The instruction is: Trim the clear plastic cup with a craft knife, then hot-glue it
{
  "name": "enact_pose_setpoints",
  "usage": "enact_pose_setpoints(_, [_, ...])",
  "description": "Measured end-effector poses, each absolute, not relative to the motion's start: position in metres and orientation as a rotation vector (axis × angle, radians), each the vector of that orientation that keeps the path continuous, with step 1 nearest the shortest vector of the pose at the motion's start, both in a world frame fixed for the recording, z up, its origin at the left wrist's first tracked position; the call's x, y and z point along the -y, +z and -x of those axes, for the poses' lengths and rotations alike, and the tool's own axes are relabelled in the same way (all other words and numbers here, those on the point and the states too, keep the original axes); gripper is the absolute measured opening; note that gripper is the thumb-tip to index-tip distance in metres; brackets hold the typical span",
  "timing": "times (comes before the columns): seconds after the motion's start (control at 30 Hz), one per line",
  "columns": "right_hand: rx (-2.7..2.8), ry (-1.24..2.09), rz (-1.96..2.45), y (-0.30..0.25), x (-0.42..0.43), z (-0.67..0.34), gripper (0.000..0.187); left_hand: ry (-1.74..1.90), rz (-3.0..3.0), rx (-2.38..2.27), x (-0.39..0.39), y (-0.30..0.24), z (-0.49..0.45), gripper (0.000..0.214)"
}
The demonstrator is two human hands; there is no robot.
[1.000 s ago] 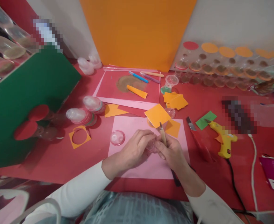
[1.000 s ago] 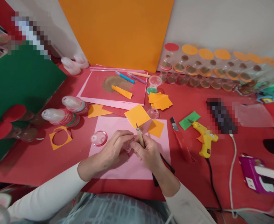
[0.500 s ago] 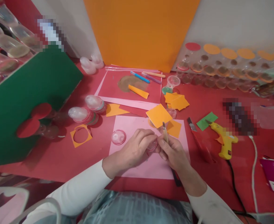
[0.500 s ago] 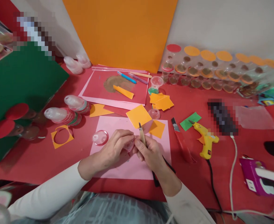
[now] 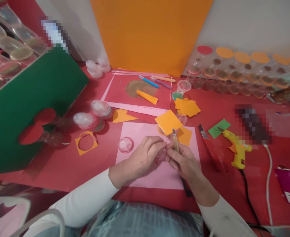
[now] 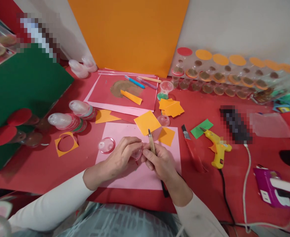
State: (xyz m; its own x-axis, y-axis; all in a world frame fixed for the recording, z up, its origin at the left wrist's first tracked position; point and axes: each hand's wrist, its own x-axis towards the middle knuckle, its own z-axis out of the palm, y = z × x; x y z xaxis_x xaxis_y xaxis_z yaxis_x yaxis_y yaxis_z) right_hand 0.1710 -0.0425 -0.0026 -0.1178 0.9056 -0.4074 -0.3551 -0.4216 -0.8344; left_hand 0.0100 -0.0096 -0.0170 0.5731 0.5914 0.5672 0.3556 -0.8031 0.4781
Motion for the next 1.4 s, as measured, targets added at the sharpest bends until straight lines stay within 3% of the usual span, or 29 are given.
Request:
enact_pose_setpoints(0.6, [1.063, 1.577, 1.334, -0.0002, 0.0438, -0.1715, 0.015, 0.868, -2.300, -0.906, 0.0103, -0.0164, -0.0036, 0.049])
enact_pose_setpoints(0.9, [1.061, 1.580, 1.355, -0.0001, 0.0446, -0.1716, 0.016, 0.847, -2.218, -0.908, 0.0103, -0.0139, -0.0042, 0.051])
enact_pose_setpoints(1.2, [1.310, 1.276, 1.466, 0.0035, 0.0446, -0.1693, 0.013, 0.832, -2.165, -0.946, 0.0094, -0.0140, -0.0021, 0.060])
enact_pose_setpoints(1.4, [1.265, 1.434, 1.412, 0.0004, 0.0470, -0.1728, 0.013, 0.818, -2.152, -0.926, 0.0101, -0.0134, -0.0036, 0.055])
